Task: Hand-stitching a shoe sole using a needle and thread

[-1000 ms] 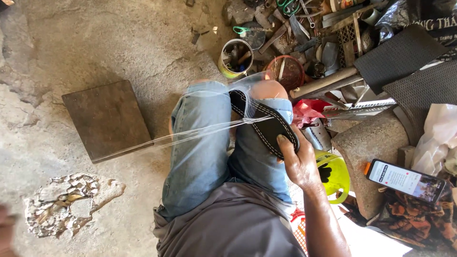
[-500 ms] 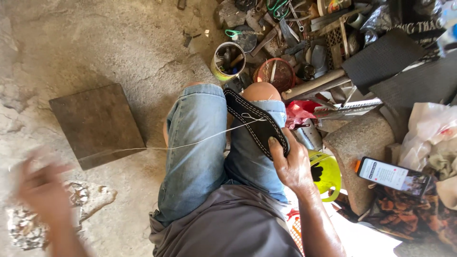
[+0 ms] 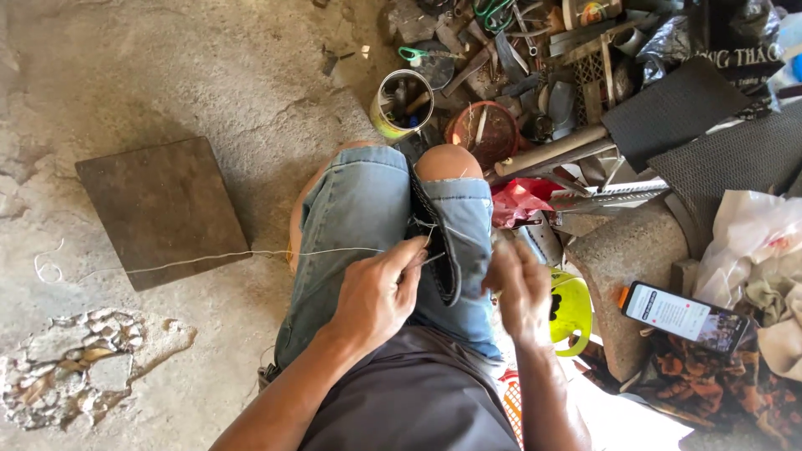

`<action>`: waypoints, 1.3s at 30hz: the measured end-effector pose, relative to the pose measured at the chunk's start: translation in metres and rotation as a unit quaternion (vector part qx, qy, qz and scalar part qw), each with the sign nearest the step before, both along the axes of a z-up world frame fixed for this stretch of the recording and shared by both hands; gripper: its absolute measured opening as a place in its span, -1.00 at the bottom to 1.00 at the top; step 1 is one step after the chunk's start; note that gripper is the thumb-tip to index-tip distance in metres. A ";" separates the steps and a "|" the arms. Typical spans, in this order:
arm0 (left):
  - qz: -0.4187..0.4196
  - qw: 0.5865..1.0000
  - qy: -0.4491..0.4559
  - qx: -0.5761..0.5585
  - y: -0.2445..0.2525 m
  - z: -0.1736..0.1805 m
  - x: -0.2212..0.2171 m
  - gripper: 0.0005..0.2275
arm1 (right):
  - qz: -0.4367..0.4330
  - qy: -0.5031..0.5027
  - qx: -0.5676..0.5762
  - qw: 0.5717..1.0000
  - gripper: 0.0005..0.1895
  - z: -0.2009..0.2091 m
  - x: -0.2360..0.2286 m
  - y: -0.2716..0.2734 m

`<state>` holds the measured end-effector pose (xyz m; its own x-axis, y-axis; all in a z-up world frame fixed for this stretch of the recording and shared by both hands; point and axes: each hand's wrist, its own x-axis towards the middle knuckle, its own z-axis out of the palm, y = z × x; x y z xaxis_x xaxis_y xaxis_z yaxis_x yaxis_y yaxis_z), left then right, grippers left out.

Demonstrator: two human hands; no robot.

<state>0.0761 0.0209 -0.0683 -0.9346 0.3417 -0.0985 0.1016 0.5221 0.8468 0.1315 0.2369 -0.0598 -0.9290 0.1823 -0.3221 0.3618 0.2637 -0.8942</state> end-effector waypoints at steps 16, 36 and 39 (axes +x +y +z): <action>0.002 0.994 0.052 0.096 0.010 0.013 0.000 -0.75 | -0.064 0.170 -0.415 0.892 -0.56 0.031 0.000 0.020; -0.036 0.993 0.085 0.075 0.024 0.002 0.000 -0.76 | 0.142 0.144 0.155 0.967 -0.50 -0.019 0.027 0.014; -0.036 0.993 0.089 0.073 0.027 -0.003 0.000 -0.74 | 0.147 0.153 0.169 0.963 -0.56 -0.014 0.028 0.006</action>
<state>0.0764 0.0480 -0.0715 -0.9058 0.4059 0.1219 0.2889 0.3809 0.8783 0.1591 0.2431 -0.0741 -0.9983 -0.0573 0.0062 -0.0399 0.6086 -0.7925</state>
